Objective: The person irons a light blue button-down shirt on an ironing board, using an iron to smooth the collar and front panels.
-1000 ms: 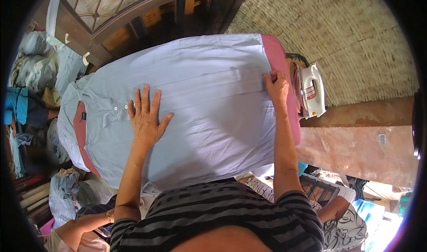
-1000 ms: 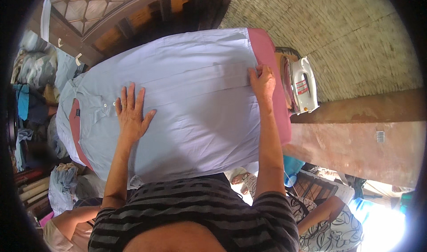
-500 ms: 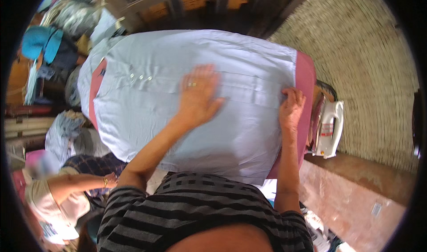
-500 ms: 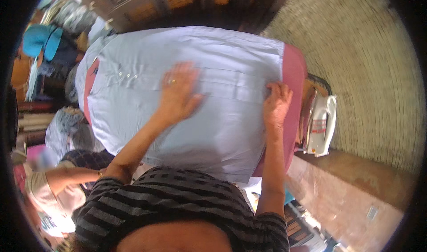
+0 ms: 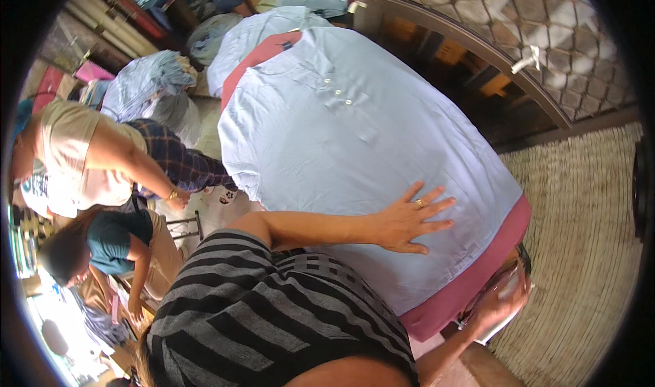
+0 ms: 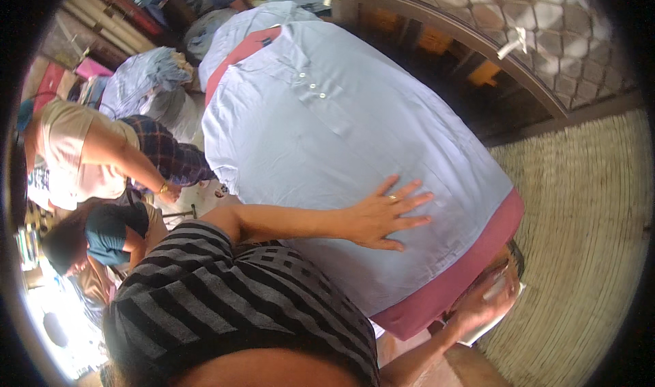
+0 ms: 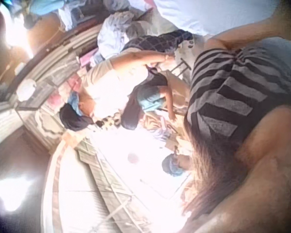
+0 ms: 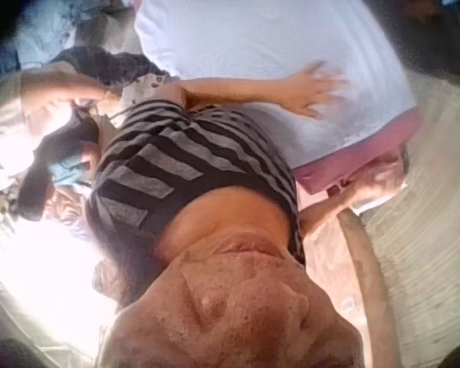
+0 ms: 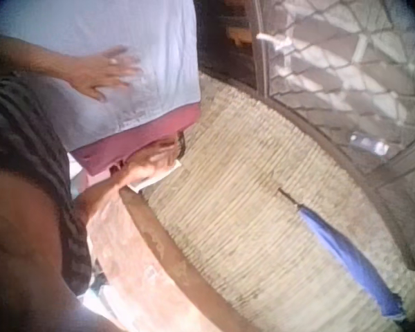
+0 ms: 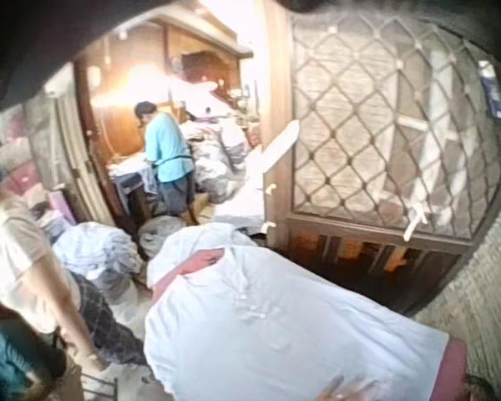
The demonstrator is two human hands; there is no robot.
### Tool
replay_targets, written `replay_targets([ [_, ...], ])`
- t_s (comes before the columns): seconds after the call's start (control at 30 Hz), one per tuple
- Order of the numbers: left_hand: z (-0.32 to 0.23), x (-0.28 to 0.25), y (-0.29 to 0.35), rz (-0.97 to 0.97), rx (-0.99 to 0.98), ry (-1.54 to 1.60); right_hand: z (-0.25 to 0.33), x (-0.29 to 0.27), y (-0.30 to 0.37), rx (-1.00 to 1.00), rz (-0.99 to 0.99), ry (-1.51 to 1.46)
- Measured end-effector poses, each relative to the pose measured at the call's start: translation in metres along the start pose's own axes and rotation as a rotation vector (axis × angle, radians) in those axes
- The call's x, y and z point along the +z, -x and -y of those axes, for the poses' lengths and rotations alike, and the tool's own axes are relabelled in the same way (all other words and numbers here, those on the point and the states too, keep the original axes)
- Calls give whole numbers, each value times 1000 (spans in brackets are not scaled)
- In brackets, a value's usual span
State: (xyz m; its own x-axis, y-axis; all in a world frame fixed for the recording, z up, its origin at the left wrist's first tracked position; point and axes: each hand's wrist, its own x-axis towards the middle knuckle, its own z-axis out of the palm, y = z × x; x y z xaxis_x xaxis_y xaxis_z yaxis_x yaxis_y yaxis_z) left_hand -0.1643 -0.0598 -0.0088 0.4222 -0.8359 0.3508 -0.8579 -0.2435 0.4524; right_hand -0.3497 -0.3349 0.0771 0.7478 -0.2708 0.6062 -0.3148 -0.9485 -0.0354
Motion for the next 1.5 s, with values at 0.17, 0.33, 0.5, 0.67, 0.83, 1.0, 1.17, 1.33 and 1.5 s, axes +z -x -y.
replay_targets([
  [0.17, 37, -65, 48, -112, -551, -270, -81, -15, 73, 623, 244, 377],
  [0.33, 62, -83, 87, -53, -568, -220, -104, -24, 56, 771, 291, -174],
  [0.5, 124, -121, 138, -203, -784, -428, -98, -43, 44, 874, 391, -364],
  [0.67, 205, -167, 197, -227, -917, -599, -20, -71, 18, 564, 348, -154],
  [0.83, 234, -193, 215, -207, -990, -612, 115, -63, -8, 438, 545, -365],
  [1.0, 252, -196, 226, -325, -841, -588, 284, -2, -48, 51, 749, -603],
  [1.17, 256, -203, 251, -453, -789, -459, 420, 53, -99, -228, 799, -761],
  [1.33, 243, -197, 255, -787, -877, -197, 499, 109, -154, -533, 766, -709],
  [1.5, 235, -172, 273, -999, -910, 56, 559, 137, -173, -638, 741, -727],
])
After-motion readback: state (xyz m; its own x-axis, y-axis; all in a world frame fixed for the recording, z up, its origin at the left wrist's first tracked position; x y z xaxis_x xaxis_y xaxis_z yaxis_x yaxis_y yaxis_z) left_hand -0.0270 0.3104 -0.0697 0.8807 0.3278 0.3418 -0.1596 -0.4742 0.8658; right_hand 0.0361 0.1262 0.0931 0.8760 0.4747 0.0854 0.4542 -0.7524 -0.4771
